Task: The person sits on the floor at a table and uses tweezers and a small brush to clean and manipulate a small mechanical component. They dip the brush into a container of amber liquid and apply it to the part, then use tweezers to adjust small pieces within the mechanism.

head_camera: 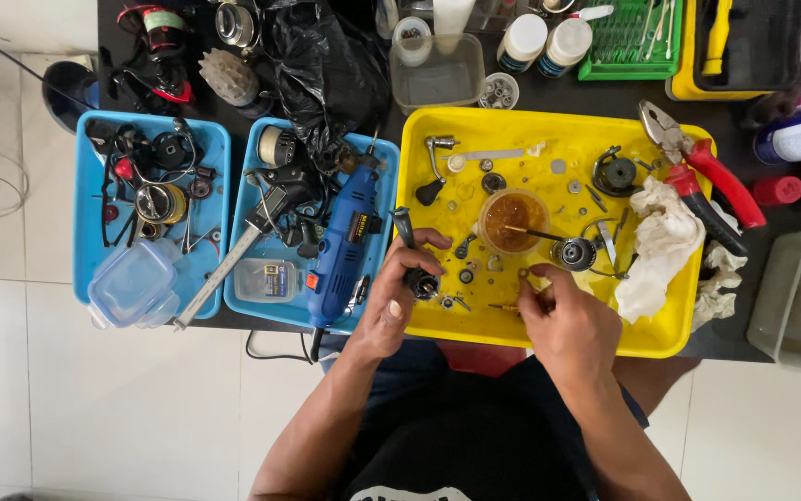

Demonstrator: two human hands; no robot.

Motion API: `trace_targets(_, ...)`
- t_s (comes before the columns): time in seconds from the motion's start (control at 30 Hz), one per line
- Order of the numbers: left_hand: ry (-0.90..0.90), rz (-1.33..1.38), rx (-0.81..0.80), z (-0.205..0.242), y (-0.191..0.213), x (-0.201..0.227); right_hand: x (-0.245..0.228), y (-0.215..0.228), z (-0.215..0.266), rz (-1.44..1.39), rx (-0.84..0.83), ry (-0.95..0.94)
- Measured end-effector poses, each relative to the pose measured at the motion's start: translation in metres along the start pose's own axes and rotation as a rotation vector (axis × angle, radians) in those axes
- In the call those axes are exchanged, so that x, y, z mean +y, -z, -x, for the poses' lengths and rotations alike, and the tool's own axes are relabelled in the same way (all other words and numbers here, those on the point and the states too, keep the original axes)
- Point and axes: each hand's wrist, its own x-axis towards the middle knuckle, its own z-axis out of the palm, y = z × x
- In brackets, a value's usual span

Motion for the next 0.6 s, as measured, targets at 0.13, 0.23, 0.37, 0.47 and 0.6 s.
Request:
trace_targets(0.13,0.080,-0.192,-0.093,-0.008,-0.001,0.034,-0.047,0.071,-0.006,-0.292,0.055,0.233)
trace_targets(0.23,0.062,-0.196,-0.117,-0.009,-0.002,0.036,-0.067,0.092,-0.007,-0.346,0.053,0.302)
trace_targets(0.37,0.041,-0.202,-0.137,-0.010,-0.003,0.040,-0.087,0.108,-0.018,-0.370,0.111,0.404)
trace_targets(0.47,0.039,-0.202,-0.153,-0.010,-0.001,0.041,-0.095,0.112,-0.023,-0.381,0.106,0.444)
trace_targets(0.6,0.029,-0.230,-0.172,-0.009,0.001,0.040,-0.098,0.110,-0.025,-0.339,0.100,0.474)
